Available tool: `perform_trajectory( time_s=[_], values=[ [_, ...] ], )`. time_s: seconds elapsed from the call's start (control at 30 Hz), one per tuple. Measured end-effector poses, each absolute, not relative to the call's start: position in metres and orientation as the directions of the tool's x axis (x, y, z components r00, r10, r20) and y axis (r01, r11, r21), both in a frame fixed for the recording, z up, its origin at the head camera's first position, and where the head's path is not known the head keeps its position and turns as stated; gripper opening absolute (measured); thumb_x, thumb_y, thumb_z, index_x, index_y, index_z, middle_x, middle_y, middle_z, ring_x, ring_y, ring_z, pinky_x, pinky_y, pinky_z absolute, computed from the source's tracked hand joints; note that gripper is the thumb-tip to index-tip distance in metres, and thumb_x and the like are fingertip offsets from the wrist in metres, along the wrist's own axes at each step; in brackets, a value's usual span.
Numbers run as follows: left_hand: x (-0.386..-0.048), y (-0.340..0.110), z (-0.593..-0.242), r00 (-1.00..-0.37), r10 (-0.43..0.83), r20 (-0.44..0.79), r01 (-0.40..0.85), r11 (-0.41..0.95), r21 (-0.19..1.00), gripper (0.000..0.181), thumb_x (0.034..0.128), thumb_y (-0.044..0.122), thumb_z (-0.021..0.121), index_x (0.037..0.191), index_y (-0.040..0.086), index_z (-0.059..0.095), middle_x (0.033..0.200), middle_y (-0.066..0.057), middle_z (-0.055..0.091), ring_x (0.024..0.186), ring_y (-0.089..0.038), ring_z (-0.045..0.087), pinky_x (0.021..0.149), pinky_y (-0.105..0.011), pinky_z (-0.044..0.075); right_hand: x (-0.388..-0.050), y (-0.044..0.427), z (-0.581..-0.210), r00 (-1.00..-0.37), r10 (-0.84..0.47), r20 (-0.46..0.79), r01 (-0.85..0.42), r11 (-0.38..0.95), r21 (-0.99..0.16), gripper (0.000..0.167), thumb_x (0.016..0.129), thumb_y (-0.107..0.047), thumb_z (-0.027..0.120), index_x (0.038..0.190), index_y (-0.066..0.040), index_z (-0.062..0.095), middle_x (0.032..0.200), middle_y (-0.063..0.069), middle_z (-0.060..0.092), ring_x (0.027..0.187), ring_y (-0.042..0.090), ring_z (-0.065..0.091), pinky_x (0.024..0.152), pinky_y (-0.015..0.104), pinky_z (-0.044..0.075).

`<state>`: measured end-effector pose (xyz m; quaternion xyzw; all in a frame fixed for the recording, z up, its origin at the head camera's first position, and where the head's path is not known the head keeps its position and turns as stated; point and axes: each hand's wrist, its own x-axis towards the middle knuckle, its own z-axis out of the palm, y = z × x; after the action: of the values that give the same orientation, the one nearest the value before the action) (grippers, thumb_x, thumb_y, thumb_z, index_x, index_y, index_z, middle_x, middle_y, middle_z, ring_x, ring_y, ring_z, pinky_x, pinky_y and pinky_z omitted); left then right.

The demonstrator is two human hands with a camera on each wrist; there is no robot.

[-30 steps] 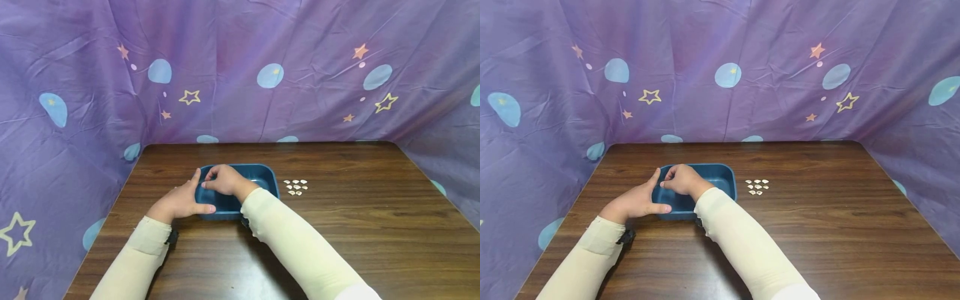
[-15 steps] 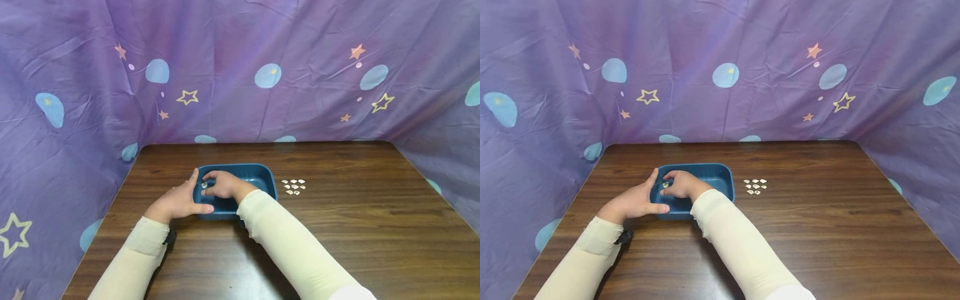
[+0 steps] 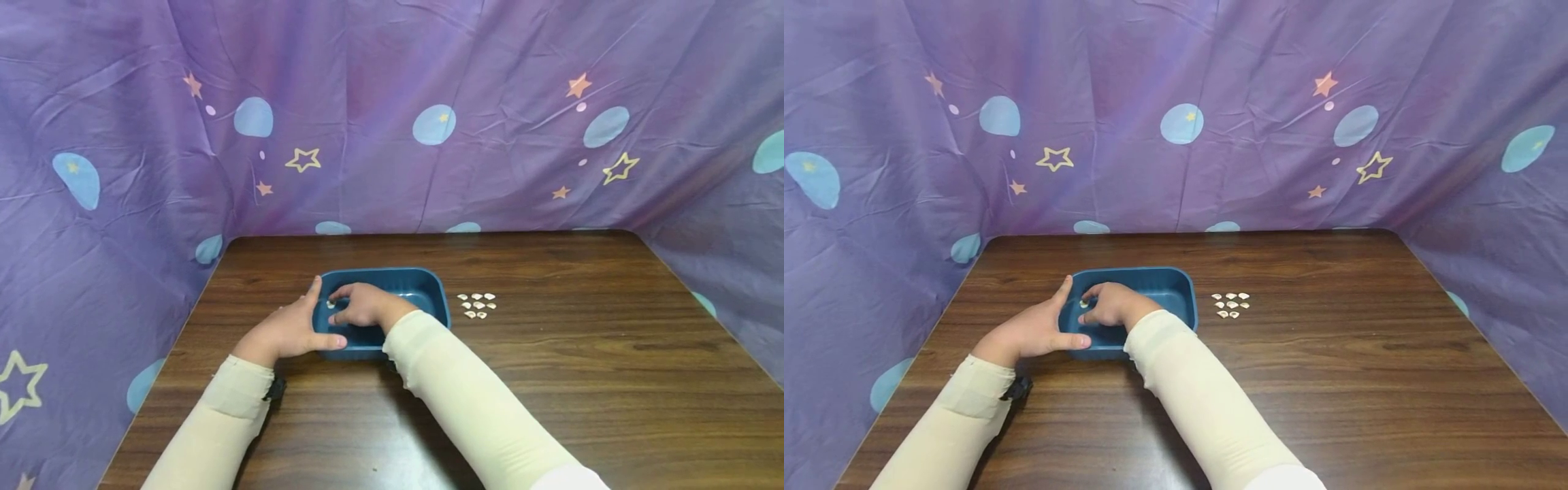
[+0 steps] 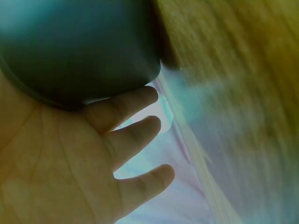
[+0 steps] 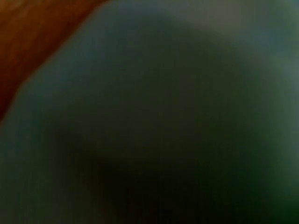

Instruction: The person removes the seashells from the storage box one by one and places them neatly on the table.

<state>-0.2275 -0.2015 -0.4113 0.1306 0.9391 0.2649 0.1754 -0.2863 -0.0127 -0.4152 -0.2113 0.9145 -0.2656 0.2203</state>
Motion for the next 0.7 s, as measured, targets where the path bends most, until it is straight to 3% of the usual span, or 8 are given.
perform_trajectory(
  time_s=[0.13, 0.27, 0.43, 0.7],
  values=[
    [-0.2275, -0.2013, -0.4109, -0.907, 0.335, -0.254, 0.151, 0.823, 0.547, 0.138, 0.0862, 0.07, 0.074, 0.166, 0.004, -0.016, 0.169, -0.033, 0.02, 0.15, -0.053, 0.036, 0.119, -0.065, 0.034, -0.2859, -0.0121, -0.4147, -0.822, -0.507, -0.26, -0.29, 0.765, -0.575, 0.046, 0.097, -0.032, 0.078, 0.139, -0.016, 0.068, 0.144, 0.008, 0.066, 0.138, 0.026, 0.057, 0.12, 0.044, 0.041],
    [-0.227, -0.2008, -0.4119, -0.91, 0.327, -0.253, 0.143, 0.823, 0.55, 0.139, 0.0852, 0.071, 0.075, 0.166, 0.003, -0.015, 0.168, -0.035, 0.022, 0.149, -0.053, 0.037, 0.12, -0.064, 0.035, -0.285, -0.0115, -0.4145, -0.832, -0.502, -0.235, -0.299, 0.763, -0.573, 0.028, 0.094, -0.025, 0.08, 0.12, -0.014, 0.074, 0.121, 0.005, 0.075, 0.114, 0.022, 0.064, 0.111, 0.039, 0.048],
    [-0.2266, -0.2005, -0.4114, -0.914, 0.32, -0.248, 0.139, 0.824, 0.549, 0.139, 0.085, 0.07, 0.076, 0.167, 0.003, -0.014, 0.168, -0.035, 0.024, 0.148, -0.052, 0.04, 0.118, -0.064, 0.037, -0.2844, -0.0111, -0.4134, -0.837, -0.501, -0.22, -0.319, 0.773, -0.548, 0.008, 0.094, -0.018, 0.08, 0.097, -0.014, 0.074, 0.092, -0.003, 0.071, 0.089, 0.015, 0.06, 0.094, 0.032, 0.051],
    [-0.2263, -0.2, -0.4102, -0.915, 0.324, -0.242, 0.148, 0.825, 0.545, 0.139, 0.0852, 0.07, 0.076, 0.167, 0.004, -0.015, 0.168, -0.034, 0.024, 0.148, -0.052, 0.04, 0.119, -0.064, 0.037, -0.2841, -0.01, -0.4139, -0.845, -0.481, -0.235, -0.288, 0.778, -0.558, 0.015, 0.091, -0.015, 0.083, 0.091, -0.015, 0.068, 0.087, -0.002, 0.065, 0.084, 0.016, 0.058, 0.083, 0.031, 0.049]
  ],
)
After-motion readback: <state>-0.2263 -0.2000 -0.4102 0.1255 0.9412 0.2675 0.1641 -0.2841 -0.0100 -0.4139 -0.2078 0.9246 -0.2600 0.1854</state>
